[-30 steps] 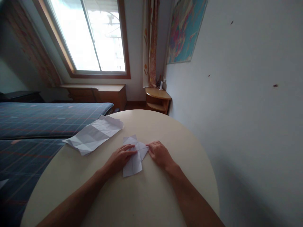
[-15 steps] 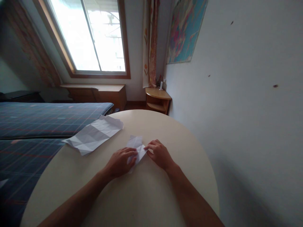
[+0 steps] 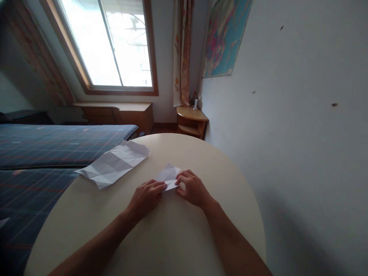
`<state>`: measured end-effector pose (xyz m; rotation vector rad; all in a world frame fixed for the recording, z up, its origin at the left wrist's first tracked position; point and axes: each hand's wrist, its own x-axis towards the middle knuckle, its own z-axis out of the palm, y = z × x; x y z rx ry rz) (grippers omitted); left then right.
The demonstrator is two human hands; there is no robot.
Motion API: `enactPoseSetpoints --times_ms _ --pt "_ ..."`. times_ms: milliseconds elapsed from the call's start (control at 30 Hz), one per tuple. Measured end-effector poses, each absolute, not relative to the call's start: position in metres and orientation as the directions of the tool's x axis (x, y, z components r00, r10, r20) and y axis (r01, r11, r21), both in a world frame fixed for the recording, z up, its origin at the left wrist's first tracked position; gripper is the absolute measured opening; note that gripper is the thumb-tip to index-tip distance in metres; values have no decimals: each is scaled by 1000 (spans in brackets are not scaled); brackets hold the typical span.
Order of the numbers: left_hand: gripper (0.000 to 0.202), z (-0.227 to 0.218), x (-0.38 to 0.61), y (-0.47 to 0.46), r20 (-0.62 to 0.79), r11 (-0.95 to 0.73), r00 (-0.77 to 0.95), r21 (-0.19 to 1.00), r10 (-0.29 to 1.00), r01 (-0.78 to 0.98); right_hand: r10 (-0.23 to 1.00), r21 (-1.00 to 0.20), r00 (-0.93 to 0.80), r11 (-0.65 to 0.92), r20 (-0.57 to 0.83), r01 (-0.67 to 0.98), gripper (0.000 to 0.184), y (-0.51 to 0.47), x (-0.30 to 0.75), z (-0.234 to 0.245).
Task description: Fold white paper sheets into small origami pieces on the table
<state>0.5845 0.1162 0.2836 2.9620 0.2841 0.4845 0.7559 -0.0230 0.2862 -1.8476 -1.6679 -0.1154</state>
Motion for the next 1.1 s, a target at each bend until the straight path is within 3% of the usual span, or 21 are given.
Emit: enactPoseSetpoints --times_ms 267,467,700,1100 --pt "24 277 586 122 504 -983 852 172 142 62 859 -338 191 -22 475 941 44 -18 764 276" --pt "24 276 585 125 556 -978 817 207 151 40 876 -294 176 -41 449 955 29 -17 773 271" --pt "21 275 585 129 594 -955 762 278 258 107 847 -363 242 -62 473 930 20 -21 774 278" --pt "15 272 586 139 629 -901 651 357 426 245 732 -421 419 -197 538 885 22 -26 773 286"
